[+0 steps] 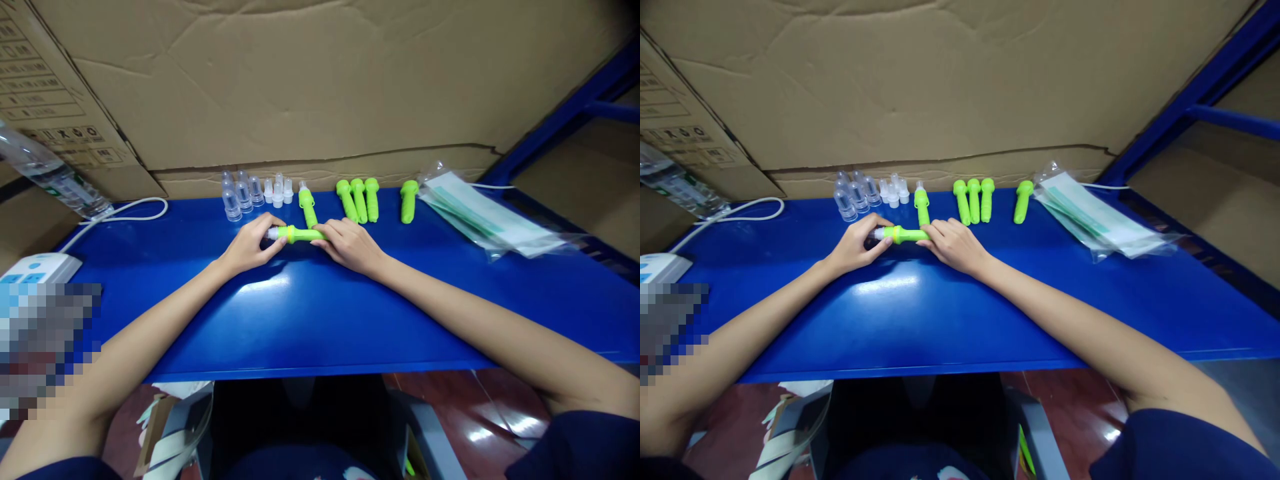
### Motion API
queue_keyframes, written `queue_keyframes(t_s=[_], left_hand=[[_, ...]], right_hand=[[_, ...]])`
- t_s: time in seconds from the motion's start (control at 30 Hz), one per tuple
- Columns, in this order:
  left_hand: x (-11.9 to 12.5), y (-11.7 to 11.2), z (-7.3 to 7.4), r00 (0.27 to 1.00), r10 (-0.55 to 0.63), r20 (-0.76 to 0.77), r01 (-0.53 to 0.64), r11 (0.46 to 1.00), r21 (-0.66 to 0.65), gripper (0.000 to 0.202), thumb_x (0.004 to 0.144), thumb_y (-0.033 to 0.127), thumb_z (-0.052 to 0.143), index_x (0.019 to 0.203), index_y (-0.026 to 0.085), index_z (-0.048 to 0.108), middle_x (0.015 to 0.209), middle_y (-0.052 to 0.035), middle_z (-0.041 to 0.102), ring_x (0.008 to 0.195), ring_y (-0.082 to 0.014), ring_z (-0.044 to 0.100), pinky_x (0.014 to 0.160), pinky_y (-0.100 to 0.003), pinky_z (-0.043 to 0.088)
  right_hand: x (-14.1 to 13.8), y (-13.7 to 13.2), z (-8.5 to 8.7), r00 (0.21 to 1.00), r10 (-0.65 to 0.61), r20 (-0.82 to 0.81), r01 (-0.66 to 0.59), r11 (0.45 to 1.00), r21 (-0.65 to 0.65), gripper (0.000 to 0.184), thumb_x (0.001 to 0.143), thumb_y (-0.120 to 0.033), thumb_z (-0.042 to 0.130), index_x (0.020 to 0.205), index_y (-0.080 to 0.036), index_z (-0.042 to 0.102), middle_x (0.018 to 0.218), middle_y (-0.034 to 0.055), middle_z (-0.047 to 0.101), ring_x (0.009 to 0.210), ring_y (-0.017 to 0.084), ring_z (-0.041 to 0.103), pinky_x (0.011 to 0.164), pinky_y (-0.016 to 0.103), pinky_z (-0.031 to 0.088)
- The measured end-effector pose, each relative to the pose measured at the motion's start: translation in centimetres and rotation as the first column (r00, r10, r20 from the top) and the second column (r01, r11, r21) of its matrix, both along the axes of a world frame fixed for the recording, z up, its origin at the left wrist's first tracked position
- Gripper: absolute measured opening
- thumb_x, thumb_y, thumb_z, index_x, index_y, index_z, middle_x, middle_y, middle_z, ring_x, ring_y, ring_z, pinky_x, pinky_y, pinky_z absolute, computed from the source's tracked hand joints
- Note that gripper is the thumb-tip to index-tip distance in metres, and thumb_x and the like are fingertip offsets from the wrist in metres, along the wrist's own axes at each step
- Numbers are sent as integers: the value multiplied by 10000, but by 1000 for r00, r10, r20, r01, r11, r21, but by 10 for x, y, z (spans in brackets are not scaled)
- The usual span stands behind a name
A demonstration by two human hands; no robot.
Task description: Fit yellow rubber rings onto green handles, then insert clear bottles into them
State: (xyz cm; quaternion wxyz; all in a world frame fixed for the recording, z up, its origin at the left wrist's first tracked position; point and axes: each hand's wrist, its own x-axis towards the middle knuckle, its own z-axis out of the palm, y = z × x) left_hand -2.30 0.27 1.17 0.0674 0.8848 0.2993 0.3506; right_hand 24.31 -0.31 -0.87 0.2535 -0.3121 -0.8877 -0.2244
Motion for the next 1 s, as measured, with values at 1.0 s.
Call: queue_keyframes(t_s=[1.0], left_hand=[[1, -1, 0, 998, -10, -62, 8, 999, -31, 291, 858, 346, 657, 1050, 127, 652, 884, -48, 699, 587, -88, 539, 566, -221, 446]], right_hand=[[3, -2, 0, 998, 34, -45, -39, 990, -132, 417, 1060, -353, 342, 1063, -97, 672, 883, 127, 714, 693, 199, 584, 677, 320, 407]])
